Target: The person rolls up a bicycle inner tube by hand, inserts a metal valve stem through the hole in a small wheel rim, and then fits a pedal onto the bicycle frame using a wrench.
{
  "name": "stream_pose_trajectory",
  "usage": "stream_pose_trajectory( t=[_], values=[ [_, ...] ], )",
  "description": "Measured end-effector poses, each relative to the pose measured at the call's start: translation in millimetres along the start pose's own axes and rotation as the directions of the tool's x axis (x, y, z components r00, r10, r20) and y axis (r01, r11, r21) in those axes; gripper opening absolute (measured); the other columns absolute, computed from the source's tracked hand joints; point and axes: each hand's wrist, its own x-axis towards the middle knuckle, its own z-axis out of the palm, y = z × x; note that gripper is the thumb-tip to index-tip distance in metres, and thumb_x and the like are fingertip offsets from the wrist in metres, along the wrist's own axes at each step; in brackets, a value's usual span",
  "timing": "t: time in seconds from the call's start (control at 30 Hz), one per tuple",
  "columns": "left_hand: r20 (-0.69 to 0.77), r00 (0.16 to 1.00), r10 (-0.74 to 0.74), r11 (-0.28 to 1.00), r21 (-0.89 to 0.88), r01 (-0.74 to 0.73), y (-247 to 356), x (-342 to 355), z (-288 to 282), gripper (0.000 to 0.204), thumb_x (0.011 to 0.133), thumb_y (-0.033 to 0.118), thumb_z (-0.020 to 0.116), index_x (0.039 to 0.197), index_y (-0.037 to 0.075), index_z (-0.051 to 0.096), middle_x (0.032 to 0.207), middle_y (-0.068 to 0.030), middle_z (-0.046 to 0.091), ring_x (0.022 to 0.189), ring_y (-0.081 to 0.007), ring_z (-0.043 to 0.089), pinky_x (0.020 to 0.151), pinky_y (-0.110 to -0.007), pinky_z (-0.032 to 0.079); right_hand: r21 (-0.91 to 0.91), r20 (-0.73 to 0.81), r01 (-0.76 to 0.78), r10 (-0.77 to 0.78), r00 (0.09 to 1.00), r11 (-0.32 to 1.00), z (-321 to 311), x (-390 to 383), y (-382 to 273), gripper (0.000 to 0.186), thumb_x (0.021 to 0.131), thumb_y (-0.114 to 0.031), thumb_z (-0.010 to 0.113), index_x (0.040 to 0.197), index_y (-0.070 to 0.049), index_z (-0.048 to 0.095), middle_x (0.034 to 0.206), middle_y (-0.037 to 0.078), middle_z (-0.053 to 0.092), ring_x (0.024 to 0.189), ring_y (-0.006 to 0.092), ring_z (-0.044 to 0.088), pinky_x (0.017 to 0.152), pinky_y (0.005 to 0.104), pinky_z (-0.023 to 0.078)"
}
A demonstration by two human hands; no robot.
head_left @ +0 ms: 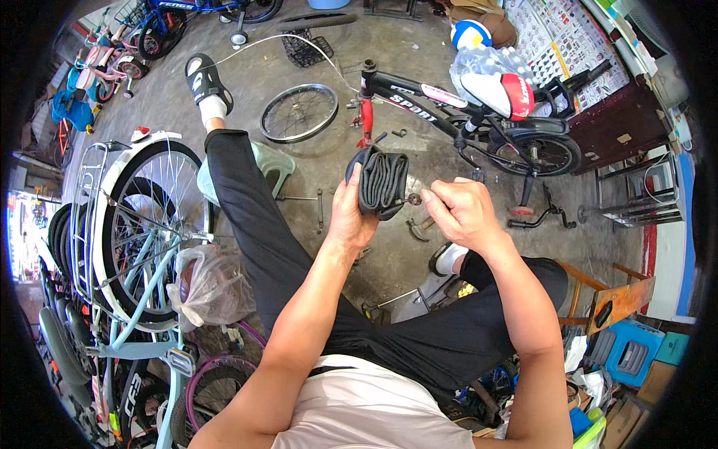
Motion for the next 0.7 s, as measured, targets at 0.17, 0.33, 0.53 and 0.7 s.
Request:
stream_pose_trajectory(
  t=[0.17, 0.33, 0.53, 0.7],
  values=[
    [-0.001, 1.000, -0.007, 1.000, -0.015, 0.007, 1.3, 0.5, -1.4, 0.048, 0.107, 0.046, 0.052, 0.136, 0.009, 0.057, 0.129, -0.0083, 0.068, 0.114, -0.0216, 0.069, 0.095, -0.041, 0.057, -0.106, 0.004, 0.026, -0.026, 1.000, 0.994, -6.8, 6.0, -3.7, 0.022, 0.096, -0.021, 0.066, 0.082, -0.007, 0.058, 0.071, 0.010, 0.063, 0.068, 0.0333, 0.062, 0.063, 0.0433, 0.045],
    [0.007, 1.000, -0.012, 1.000, -0.026, 0.012, 4.1, -1.5, 6.0, 0.048, 0.107, 0.047, 0.051, 0.136, 0.009, 0.057, 0.127, -0.0076, 0.069, 0.110, -0.0213, 0.069, 0.093, -0.041, 0.057, 0.047, -0.076, 0.032, -0.028, 0.997, 0.998, 0.9, 6.0, -2.9, 0.016, 0.094, -0.018, 0.069, 0.090, -0.007, 0.058, 0.074, 0.010, 0.063, 0.069, 0.0332, 0.062, 0.064, 0.0432, 0.045],
    [0.006, 1.000, -0.008, 1.000, 0.004, 0.008, 4.1, -1.7, 9.5, 0.049, 0.107, 0.048, 0.051, 0.136, 0.009, 0.057, 0.126, -0.0080, 0.069, 0.109, -0.0215, 0.070, 0.093, -0.041, 0.058, 0.031, -0.127, 0.117, -0.112, 0.986, 0.993, 1.2, 8.4, -0.1, 0.020, 0.088, -0.014, 0.075, 0.088, -0.007, 0.056, 0.075, 0.010, 0.060, 0.071, 0.0322, 0.061, 0.064, 0.0428, 0.042],
    [-0.025, 1.000, 0.015, 1.000, 0.010, -0.015, 4.1, 1.0, 8.4, 0.047, 0.108, 0.045, 0.051, 0.137, 0.008, 0.056, 0.127, -0.0088, 0.069, 0.111, -0.0218, 0.070, 0.093, -0.042, 0.058, -0.020, -0.170, 0.154, -0.155, 0.973, 0.988, 5.0, 11.7, 0.0, 0.024, 0.086, -0.013, 0.077, 0.083, -0.006, 0.054, 0.073, 0.009, 0.058, 0.069, 0.0317, 0.059, 0.062, 0.0420, 0.040]
  ],
)
